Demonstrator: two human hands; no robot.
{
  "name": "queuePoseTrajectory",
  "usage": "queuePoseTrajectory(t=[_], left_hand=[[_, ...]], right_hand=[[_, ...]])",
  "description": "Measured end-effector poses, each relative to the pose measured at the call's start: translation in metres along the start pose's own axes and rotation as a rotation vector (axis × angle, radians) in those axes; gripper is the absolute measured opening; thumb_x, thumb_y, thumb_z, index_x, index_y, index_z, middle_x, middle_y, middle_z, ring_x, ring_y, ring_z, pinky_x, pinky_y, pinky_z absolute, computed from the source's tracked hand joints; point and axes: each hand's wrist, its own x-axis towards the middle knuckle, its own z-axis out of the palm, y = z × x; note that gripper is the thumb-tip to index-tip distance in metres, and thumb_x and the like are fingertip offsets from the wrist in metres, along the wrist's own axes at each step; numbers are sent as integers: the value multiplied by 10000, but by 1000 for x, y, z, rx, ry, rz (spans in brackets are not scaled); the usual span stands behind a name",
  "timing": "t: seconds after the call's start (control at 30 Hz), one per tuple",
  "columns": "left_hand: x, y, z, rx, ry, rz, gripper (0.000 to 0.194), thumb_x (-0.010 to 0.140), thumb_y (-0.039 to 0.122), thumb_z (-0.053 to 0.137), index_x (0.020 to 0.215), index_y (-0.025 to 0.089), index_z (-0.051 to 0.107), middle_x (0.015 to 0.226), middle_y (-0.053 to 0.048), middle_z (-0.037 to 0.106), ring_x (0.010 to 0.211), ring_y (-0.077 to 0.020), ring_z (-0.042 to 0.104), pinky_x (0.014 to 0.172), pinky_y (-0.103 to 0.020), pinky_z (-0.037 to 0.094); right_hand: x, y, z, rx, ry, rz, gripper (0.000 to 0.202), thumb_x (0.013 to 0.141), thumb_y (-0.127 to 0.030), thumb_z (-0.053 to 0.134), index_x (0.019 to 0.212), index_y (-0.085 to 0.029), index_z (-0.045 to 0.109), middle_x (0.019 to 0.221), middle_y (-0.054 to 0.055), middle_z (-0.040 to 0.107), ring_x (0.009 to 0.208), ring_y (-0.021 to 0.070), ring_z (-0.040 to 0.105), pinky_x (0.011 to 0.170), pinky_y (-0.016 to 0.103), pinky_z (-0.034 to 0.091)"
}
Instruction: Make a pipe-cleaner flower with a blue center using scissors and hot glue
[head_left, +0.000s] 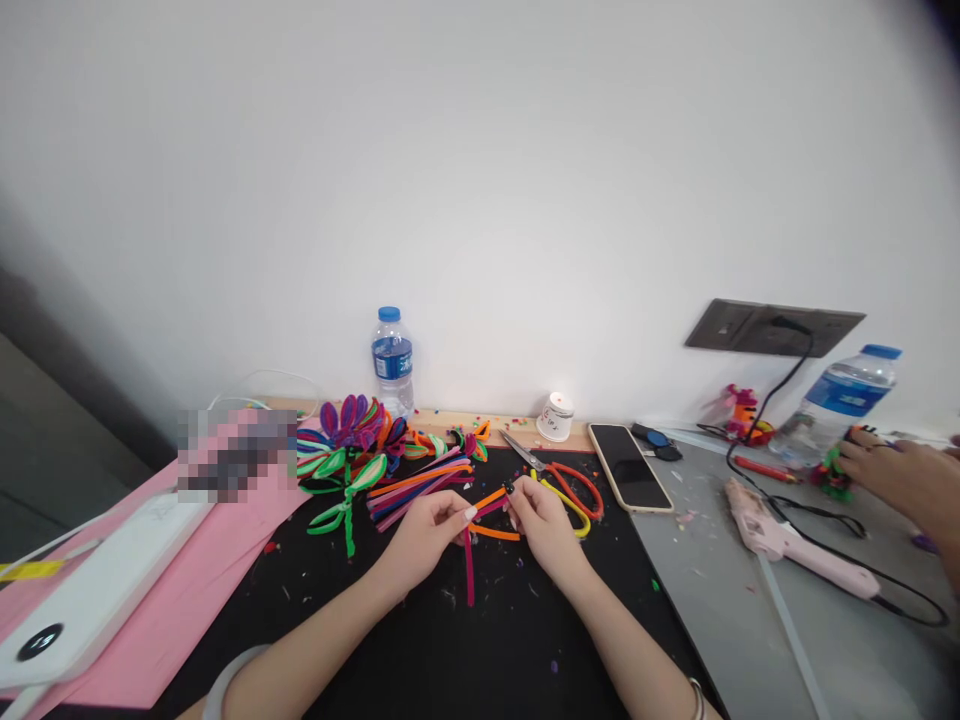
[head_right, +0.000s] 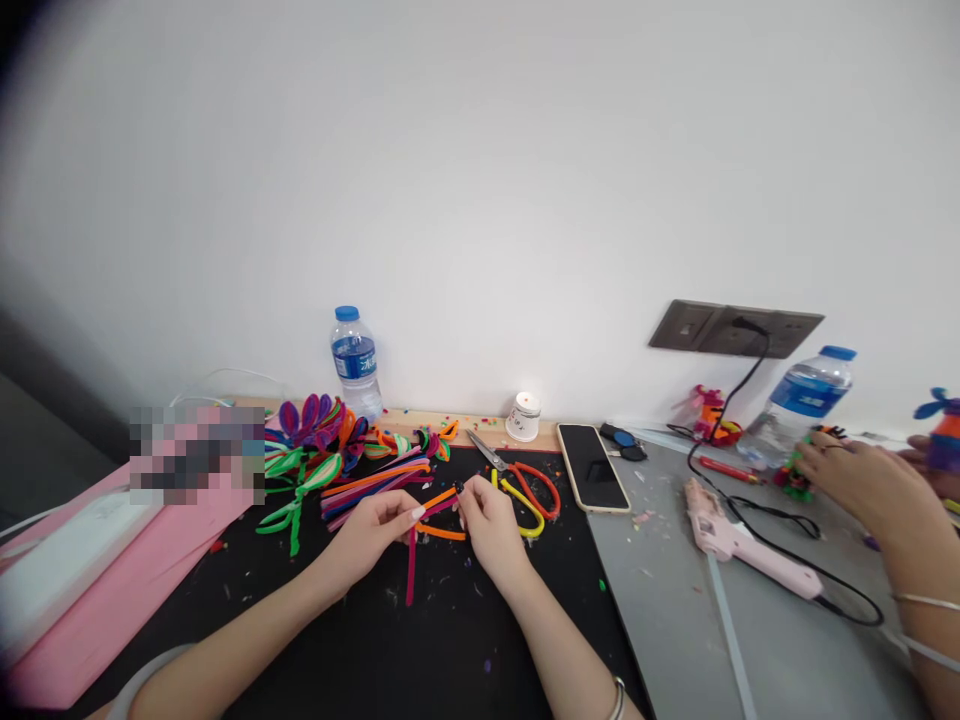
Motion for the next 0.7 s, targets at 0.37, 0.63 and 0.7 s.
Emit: queuePoseTrajectory(t=[0.37, 0.63, 0.7], left_hand=[[5, -9, -5, -41, 70, -19, 261, 743, 385, 532, 717, 127, 563, 619, 3, 532, 589, -123, 511, 606, -252, 440], [4, -9, -4, -57, 76, -21, 267, 743, 388, 536, 719, 124, 561, 618, 4, 528, 578, -117, 500, 609, -255, 439], [4, -9, -4, -58, 71, -24, 268, 744, 388, 535, 719, 123, 562, 624, 0, 534, 582, -119, 501, 612, -259, 439]], right_hand=[[0, -8, -3, 223, 78, 34, 143, 769, -144, 374, 853, -186, 481, 537, -57, 479, 390, 60, 340, 382, 168, 264], [-4, -12, -4, 134, 23, 93, 164, 639, -88, 342, 588, -174, 472, 384, -65, 453, 324, 60, 340, 354, 161, 260], [-5, -13, -3, 111, 17, 113, 167, 621, -91, 335, 554, -176, 462, 369, -63, 457, 308, 60, 342, 339, 158, 254]])
